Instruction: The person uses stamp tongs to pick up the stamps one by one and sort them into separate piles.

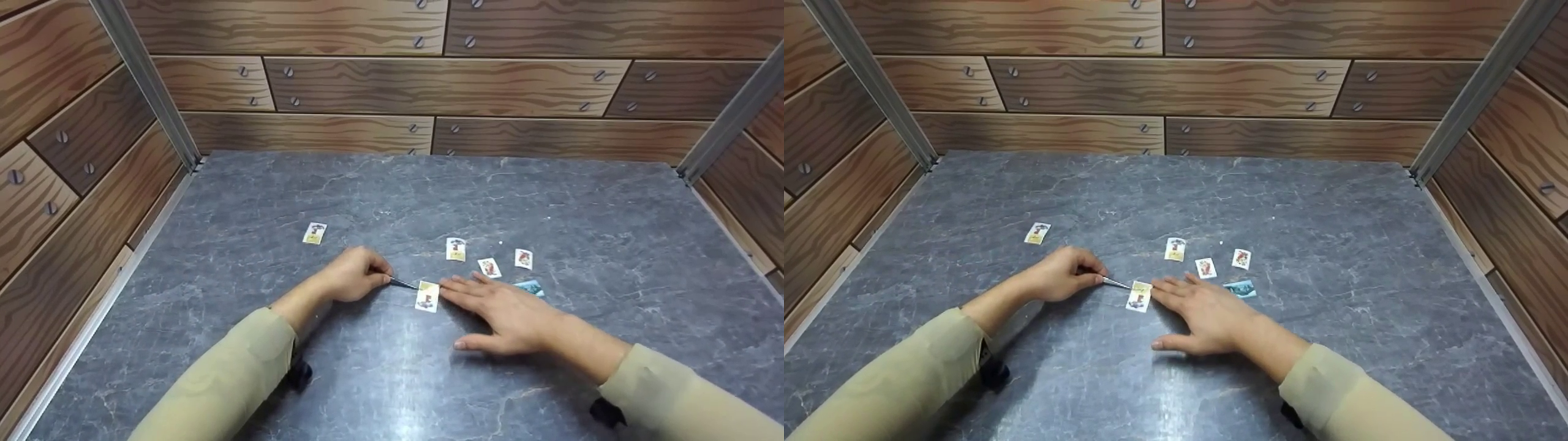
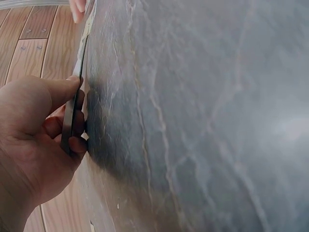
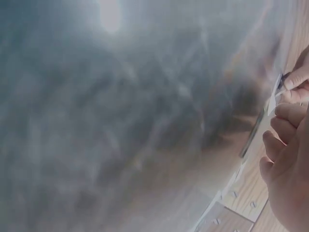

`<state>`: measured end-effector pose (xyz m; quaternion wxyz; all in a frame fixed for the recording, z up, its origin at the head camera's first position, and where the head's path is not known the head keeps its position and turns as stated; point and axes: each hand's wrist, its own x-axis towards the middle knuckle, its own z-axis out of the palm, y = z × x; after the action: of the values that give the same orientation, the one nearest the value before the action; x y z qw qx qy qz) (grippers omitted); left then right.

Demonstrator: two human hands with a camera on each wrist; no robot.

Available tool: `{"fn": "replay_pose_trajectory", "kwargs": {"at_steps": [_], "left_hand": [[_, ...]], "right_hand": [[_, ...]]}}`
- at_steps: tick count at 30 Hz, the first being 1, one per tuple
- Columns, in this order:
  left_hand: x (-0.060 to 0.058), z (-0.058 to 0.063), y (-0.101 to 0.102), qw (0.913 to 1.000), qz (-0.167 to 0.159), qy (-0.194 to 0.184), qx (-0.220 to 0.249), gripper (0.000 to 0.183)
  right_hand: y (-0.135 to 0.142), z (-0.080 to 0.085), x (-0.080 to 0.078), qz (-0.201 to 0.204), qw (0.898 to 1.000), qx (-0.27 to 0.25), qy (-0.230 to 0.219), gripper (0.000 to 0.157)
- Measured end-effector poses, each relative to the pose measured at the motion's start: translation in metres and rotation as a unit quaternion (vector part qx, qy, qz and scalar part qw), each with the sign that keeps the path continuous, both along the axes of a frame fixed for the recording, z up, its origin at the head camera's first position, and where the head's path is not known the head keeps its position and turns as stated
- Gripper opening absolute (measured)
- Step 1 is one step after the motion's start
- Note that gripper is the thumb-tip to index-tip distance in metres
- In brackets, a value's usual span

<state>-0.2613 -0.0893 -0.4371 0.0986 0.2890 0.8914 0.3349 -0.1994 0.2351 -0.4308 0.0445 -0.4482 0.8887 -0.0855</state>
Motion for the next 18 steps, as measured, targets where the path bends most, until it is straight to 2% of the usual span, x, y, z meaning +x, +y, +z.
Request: {"fn": "replay_pose_trajectory", "kwargs": {"at_steps": [10, 18], "left_hand": [[-0.001, 0.005, -0.006, 0.9995, 0.004, -0.026, 0.018, 0.011], [-0.001, 0.017, -0.022, 0.9991, 0.007, -0.013, 0.039, 0.01]], "right_hand": [[0.016, 0.003, -0.02, -0.03, 0.999, 0.001, 0.033, 0.09], [0.023, 0.0, -0.034, -0.063, 0.998, 0.013, 0.016, 0.092]]}}
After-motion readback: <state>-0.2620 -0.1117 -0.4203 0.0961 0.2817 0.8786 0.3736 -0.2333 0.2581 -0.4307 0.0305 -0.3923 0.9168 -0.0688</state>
